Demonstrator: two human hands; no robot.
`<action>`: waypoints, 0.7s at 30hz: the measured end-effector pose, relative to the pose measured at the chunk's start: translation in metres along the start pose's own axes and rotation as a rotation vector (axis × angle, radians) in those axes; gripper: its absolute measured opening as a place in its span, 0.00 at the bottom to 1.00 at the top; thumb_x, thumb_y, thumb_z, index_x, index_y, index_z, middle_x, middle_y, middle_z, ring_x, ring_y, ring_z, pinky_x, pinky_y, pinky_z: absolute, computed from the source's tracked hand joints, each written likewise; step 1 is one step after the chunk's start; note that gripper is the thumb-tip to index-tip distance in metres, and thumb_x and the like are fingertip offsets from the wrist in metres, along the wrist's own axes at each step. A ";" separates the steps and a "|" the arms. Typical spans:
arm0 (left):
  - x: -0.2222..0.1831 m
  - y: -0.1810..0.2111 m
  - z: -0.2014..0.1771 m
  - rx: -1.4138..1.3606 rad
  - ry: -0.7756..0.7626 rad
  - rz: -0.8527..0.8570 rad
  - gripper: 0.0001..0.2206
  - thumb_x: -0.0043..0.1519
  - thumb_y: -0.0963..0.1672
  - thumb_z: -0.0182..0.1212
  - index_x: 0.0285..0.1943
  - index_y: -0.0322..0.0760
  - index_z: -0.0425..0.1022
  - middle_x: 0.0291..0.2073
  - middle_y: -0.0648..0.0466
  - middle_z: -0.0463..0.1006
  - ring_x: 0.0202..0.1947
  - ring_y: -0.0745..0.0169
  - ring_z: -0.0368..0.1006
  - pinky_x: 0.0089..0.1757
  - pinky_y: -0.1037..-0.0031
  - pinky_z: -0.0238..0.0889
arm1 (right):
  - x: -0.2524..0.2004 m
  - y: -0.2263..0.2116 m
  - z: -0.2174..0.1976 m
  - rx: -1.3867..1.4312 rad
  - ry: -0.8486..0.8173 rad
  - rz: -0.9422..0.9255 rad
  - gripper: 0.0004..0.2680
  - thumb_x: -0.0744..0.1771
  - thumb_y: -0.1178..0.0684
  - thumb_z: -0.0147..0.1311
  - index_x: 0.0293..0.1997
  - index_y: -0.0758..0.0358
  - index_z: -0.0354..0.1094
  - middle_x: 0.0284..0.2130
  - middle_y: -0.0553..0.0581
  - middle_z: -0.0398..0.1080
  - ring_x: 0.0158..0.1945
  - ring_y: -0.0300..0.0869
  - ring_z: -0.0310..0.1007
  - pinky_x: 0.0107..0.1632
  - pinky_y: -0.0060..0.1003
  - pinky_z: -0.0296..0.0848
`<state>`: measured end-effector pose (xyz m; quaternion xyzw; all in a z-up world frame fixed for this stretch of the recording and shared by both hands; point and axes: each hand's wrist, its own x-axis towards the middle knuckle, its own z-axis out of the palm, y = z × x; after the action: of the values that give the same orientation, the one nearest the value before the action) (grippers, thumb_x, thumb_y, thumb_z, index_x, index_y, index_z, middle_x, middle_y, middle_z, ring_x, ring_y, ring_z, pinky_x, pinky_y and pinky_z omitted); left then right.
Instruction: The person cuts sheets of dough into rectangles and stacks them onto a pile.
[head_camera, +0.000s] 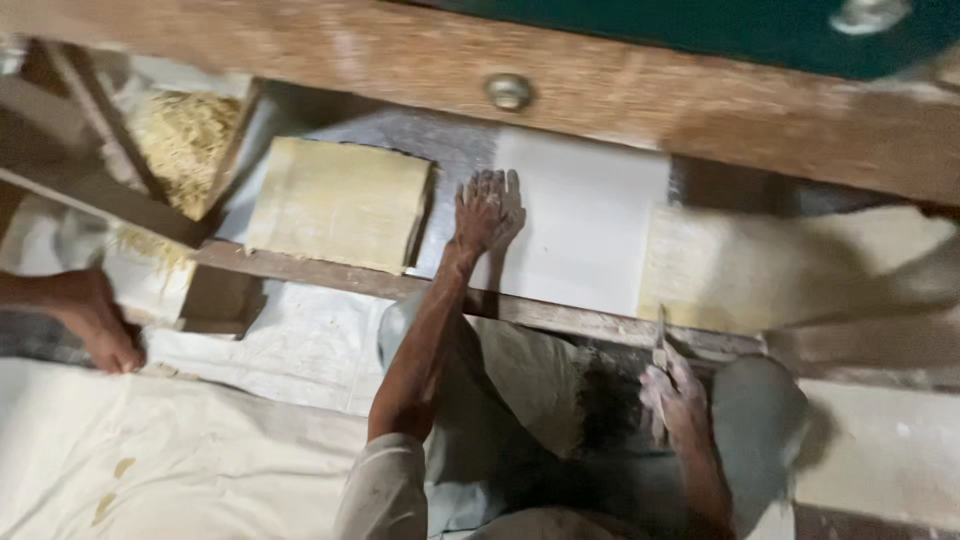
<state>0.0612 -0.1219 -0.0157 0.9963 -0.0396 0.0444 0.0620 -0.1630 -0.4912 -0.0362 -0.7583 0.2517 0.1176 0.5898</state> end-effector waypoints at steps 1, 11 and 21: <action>-0.006 0.038 0.000 -0.031 -0.113 0.046 0.33 0.65 0.59 0.49 0.78 0.47 0.55 0.77 0.49 0.53 0.78 0.46 0.43 0.69 0.43 0.33 | 0.005 0.002 -0.001 0.100 0.003 0.013 0.21 0.69 0.56 0.55 0.73 0.60 0.59 0.46 0.67 0.72 0.40 0.49 0.73 0.38 0.45 0.73; -0.013 0.285 0.015 -0.953 -0.039 -0.270 0.30 0.61 0.51 0.66 0.71 0.34 0.67 0.56 0.39 0.75 0.59 0.29 0.71 0.56 0.41 0.66 | -0.029 -0.060 -0.034 0.779 -0.092 -0.162 0.08 0.68 0.57 0.57 0.48 0.70 0.66 0.19 0.65 0.63 0.11 0.41 0.59 0.11 0.30 0.57; -0.005 0.268 -0.004 -1.128 -0.311 -0.435 0.38 0.57 0.61 0.63 0.72 0.39 0.66 0.48 0.36 0.81 0.55 0.35 0.76 0.55 0.47 0.70 | 0.018 -0.077 -0.064 0.913 -0.213 0.007 0.19 0.65 0.51 0.55 0.64 0.37 0.65 0.72 0.43 0.60 0.55 0.48 0.72 0.58 0.51 0.66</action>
<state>0.0336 -0.3859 0.0203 0.7903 0.1383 -0.1424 0.5796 -0.1154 -0.5431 0.0372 -0.4043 0.2184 0.0739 0.8851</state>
